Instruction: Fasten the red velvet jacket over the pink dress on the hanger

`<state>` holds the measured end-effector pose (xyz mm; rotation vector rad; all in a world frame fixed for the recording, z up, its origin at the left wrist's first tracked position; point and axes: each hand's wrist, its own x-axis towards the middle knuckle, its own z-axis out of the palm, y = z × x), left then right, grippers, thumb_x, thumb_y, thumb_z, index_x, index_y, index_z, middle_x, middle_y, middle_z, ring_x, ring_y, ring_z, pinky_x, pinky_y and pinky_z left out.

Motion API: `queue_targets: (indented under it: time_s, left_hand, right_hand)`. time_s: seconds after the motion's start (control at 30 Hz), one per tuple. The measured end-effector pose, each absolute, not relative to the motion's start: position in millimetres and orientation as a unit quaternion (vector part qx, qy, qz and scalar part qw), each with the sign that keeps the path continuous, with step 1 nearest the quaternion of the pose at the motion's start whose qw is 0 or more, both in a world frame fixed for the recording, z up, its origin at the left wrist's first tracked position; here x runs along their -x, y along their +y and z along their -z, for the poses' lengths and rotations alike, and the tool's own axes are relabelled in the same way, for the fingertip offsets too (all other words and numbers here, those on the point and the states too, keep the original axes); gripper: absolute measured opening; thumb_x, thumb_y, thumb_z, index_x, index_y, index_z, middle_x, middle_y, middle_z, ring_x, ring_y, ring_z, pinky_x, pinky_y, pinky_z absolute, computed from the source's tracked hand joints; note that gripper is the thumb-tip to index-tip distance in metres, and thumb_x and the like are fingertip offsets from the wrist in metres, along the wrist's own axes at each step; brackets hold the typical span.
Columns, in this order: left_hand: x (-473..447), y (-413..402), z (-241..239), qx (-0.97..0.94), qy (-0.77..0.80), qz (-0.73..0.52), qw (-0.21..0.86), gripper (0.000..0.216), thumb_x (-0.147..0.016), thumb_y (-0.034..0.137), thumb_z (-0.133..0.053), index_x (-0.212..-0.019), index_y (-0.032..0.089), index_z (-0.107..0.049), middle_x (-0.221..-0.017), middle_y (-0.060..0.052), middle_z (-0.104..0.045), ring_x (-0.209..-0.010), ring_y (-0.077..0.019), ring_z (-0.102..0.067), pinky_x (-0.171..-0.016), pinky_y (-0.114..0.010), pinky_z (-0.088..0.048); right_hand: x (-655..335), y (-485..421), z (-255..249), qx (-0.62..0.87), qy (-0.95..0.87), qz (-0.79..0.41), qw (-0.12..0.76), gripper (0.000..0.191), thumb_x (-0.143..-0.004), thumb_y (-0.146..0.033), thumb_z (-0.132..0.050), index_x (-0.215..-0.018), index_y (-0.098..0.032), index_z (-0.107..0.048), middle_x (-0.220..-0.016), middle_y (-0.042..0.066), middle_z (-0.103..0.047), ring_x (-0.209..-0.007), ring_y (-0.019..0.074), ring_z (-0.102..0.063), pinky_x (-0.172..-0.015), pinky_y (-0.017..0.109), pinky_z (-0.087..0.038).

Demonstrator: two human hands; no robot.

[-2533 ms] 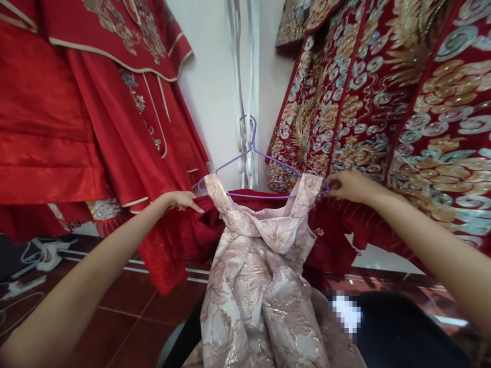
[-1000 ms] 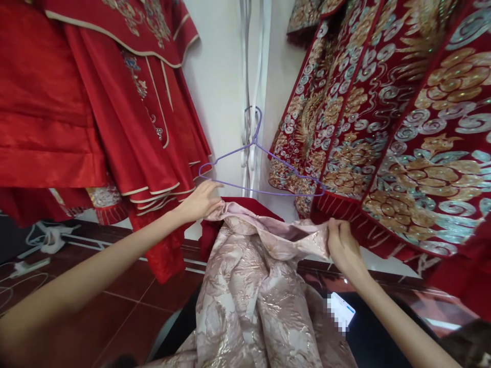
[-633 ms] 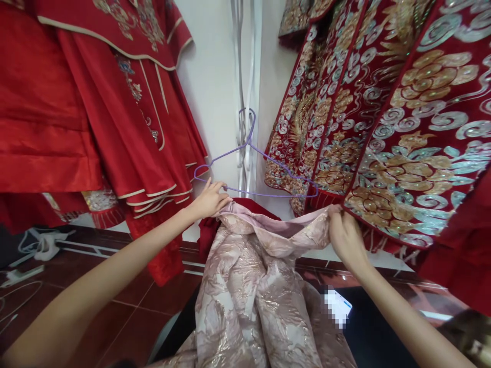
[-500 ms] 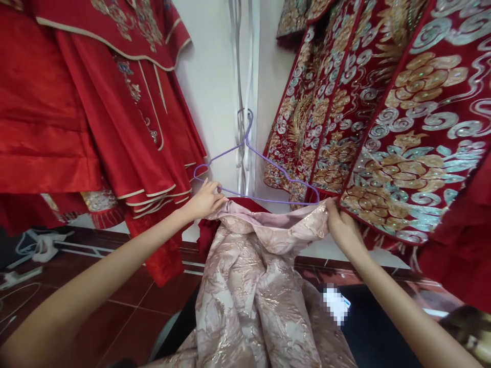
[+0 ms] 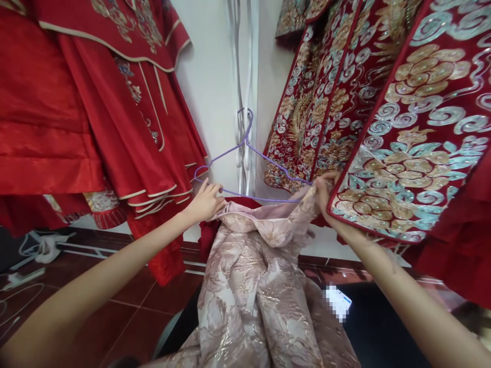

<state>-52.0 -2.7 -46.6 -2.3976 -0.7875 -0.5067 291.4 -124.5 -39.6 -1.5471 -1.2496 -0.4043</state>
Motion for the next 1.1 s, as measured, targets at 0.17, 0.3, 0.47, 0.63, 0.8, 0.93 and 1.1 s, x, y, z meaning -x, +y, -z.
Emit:
queue_targets:
  time_s: [0.17,0.3,0.47,0.63,0.8,0.93,1.1]
  left_hand:
    - [33,-10,51,0.917,-0.268,0.197,0.220,0.041,-0.095,0.038,-0.037,-0.089,0.016,-0.071,-0.116,-0.013,-0.056,-0.111,-0.0253,-0.051,-0.108,-0.048,-0.033]
    - [18,-24,44,0.925,-0.272,0.221,0.148,0.041,-0.097,0.037,-0.033,-0.094,0.016,-0.068,-0.106,-0.011,-0.062,-0.098,-0.0204,-0.059,-0.092,-0.034,-0.045]
    - [34,-18,22,0.899,-0.283,0.332,0.045,0.040,-0.096,0.042,-0.039,-0.084,0.017,-0.068,-0.085,-0.006,-0.068,-0.078,-0.0157,-0.062,-0.074,-0.026,-0.045]
    - [83,18,22,0.780,-0.358,0.512,-0.032,0.035,-0.084,0.048,-0.057,-0.078,0.015,-0.069,-0.084,-0.006,-0.071,-0.077,-0.0171,-0.063,-0.073,-0.026,-0.046]
    - [125,45,39,0.802,-0.383,0.446,-0.101,0.032,-0.085,0.040,-0.052,-0.088,0.014,-0.070,-0.090,-0.009,-0.073,-0.082,-0.0207,-0.066,-0.077,-0.030,-0.048]
    - [135,53,46,0.814,-0.405,0.408,-0.089,0.030,-0.084,0.034,-0.049,-0.090,0.014,-0.071,-0.092,-0.010,-0.073,-0.083,-0.0220,-0.066,-0.079,-0.032,-0.049]
    - [135,52,45,0.811,-0.424,0.398,-0.060,0.030,-0.085,0.032,-0.048,-0.093,0.015,-0.072,-0.098,-0.010,-0.073,-0.087,-0.0227,-0.067,-0.085,-0.033,-0.049]
  right_hand:
    - [-272,-90,-3,0.572,-0.596,0.256,0.502,0.021,-0.088,-0.036,-0.047,-0.089,-0.018,-0.056,-0.103,0.014,-0.053,-0.103,0.0236,-0.051,-0.094,0.036,-0.040]
    - [-264,-67,-11,0.568,-0.585,0.237,0.528,0.021,-0.091,-0.035,-0.042,-0.092,-0.020,-0.056,-0.097,0.013,-0.058,-0.098,0.0262,-0.055,-0.088,0.039,-0.042]
    - [-268,-64,-1,0.579,-0.618,0.196,0.495,0.031,-0.095,-0.039,-0.033,-0.097,-0.019,-0.057,-0.087,0.011,-0.066,-0.083,0.0271,-0.061,-0.079,0.040,-0.043]
    - [-273,-69,-1,0.573,-0.636,0.206,0.473,0.029,-0.093,-0.043,-0.039,-0.095,-0.021,-0.058,-0.089,0.009,-0.067,-0.084,0.0264,-0.061,-0.082,0.041,-0.042]
    - [-276,-65,-3,0.575,-0.641,0.207,0.465,0.029,-0.092,-0.043,-0.039,-0.098,-0.021,-0.057,-0.095,0.011,-0.067,-0.088,0.0280,-0.061,-0.082,0.042,-0.041]
    - [-277,-64,-4,0.580,-0.637,0.208,0.464,0.029,-0.091,-0.044,-0.040,-0.097,-0.021,-0.057,-0.092,0.011,-0.067,-0.086,0.0275,-0.061,-0.080,0.040,-0.041]
    - [-276,-64,-4,0.581,-0.636,0.215,0.460,0.028,-0.091,-0.043,-0.040,-0.097,-0.021,-0.057,-0.091,0.010,-0.067,-0.085,0.0276,-0.061,-0.079,0.040,-0.042]
